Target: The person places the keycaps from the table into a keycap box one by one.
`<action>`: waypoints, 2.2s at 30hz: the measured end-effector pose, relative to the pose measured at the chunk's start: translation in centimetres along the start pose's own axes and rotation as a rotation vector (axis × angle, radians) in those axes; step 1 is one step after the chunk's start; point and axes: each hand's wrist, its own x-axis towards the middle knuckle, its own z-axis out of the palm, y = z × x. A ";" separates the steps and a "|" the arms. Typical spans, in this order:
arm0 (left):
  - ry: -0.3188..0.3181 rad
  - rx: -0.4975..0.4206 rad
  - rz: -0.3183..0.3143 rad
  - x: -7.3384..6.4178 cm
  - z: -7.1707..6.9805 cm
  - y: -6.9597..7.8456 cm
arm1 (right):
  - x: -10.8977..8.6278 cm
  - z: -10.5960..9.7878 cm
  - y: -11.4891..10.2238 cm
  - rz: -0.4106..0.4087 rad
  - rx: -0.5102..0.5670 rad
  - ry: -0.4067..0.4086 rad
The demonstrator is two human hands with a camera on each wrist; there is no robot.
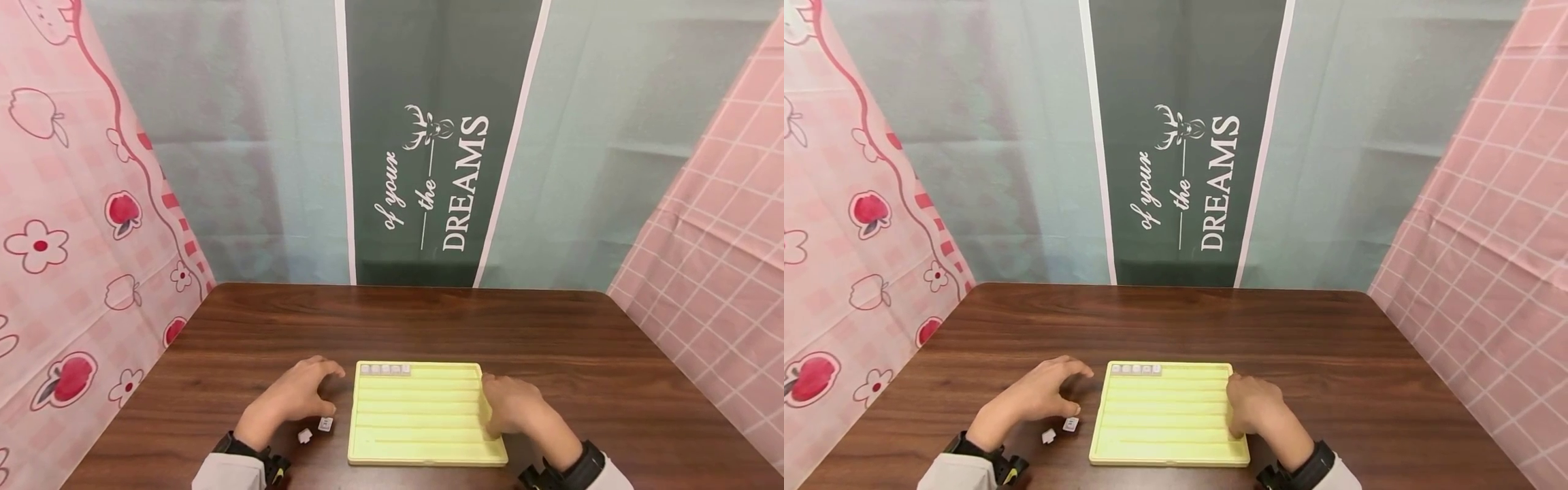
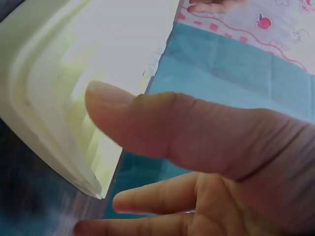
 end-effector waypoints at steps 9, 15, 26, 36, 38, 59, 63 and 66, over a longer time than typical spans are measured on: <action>0.002 0.007 -0.039 -0.3 -0.1 -1.2 | -0.3 0.2 0.1 0.014 0.019 -0.040; 0.035 0.048 -0.061 -0.9 -0.2 -1.9 | -0.5 0.5 0.4 0.002 0.076 -0.086; 0.037 0.051 -0.126 -1.4 -0.3 -3.3 | -0.8 0.8 0.0 0.015 0.148 -0.090; 0.027 0.050 -0.055 -1.7 -0.3 -4.2 | -0.7 1.2 -0.3 0.032 0.194 -0.098; 0.011 0.053 -0.030 -1.7 -0.3 -4.3 | -0.8 1.2 -0.2 0.027 0.194 -0.090; 0.099 0.151 0.052 -1.4 0.1 -4.5 | -0.8 1.0 -0.2 0.019 0.197 -0.089; 0.114 0.152 0.044 -1.4 0.1 -4.4 | -0.8 1.2 -0.2 0.003 0.212 -0.079; 0.109 0.133 0.027 -1.3 0.2 -4.3 | -0.8 1.2 -0.1 -0.002 0.219 -0.080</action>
